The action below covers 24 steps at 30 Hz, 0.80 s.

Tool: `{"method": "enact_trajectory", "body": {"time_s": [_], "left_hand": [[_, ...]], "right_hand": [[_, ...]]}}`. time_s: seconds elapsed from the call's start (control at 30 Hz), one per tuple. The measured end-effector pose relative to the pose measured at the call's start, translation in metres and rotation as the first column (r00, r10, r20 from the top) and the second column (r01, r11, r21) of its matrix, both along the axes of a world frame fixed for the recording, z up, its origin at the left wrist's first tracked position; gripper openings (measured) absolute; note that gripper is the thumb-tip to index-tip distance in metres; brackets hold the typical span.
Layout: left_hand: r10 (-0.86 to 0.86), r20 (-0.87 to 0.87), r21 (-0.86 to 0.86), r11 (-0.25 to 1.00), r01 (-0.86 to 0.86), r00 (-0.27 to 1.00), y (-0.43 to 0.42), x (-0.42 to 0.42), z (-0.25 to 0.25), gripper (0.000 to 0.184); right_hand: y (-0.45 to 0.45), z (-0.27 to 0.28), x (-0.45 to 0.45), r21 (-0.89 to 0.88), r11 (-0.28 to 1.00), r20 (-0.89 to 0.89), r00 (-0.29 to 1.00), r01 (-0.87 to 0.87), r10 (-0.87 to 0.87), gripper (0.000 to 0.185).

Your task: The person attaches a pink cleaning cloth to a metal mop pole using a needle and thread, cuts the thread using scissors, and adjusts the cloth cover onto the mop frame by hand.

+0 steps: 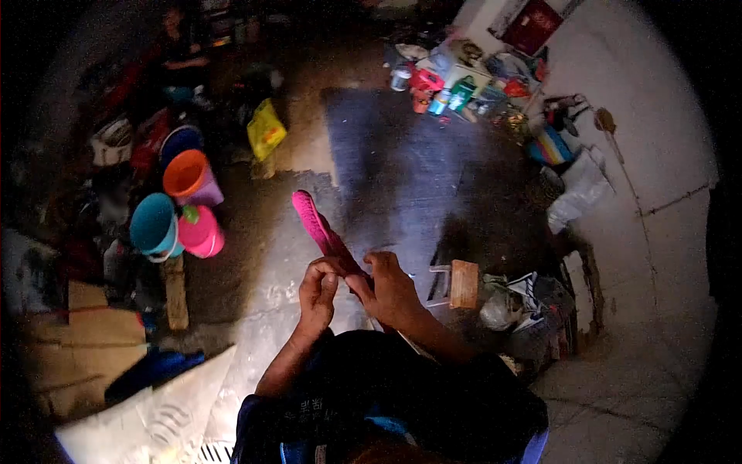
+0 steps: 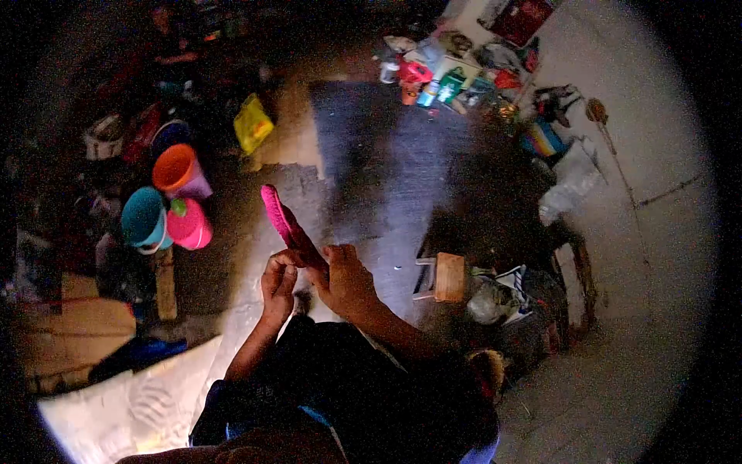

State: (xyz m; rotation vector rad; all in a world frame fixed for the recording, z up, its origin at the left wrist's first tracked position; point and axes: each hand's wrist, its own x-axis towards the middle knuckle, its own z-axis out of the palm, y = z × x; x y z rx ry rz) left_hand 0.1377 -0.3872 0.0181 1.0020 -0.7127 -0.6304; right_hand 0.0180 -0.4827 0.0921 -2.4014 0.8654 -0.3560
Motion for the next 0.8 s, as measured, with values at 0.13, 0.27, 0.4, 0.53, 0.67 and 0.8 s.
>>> {"method": "enact_trajectory", "body": {"time_s": [0.13, 0.27, 0.4, 0.53, 0.67, 0.8], "left_hand": [[-0.135, 0.002, 0.016, 0.991, 0.135, 0.991, -0.056, 0.043, 0.008, 0.006], [-0.306, -0.147, 0.042, 0.948, 0.315, 0.941, -0.117, 0.061, -0.005, 0.004], [-0.357, -0.308, 0.104, 0.909, 0.404, 0.882, -0.169, 0.064, -0.007, 0.012], [-0.435, -0.239, 0.111, 0.876, 0.469, 0.868, -0.235, 0.080, -0.010, 0.014], [-0.373, -0.066, 0.279, 0.883, 0.376, 0.925, -0.326, 0.075, -0.004, 0.015], [-0.305, -0.074, 0.219, 0.924, 0.314, 0.949, -0.434, 0.067, -0.019, 0.011]], "right_hand": [[-0.036, 0.047, 0.011, 0.335, 0.941, -0.487, 0.863, 0.045, 0.132, 0.062], [-0.067, 0.044, 0.015, 0.319, 0.923, -0.596, 0.803, 0.214, 0.020, 0.058], [-0.107, 0.021, -0.002, 0.223, 0.966, -0.578, 0.816, 0.133, 0.021, 0.053], [-0.174, 0.011, -0.012, 0.101, 0.993, -0.524, 0.852, 0.068, -0.005, 0.053], [-0.266, 0.011, -0.028, 0.111, 0.973, -0.377, 0.914, 0.203, -0.148, 0.056], [-0.384, -0.013, -0.056, -0.084, 0.987, -0.286, 0.946, 0.136, -0.154, 0.059]]}}
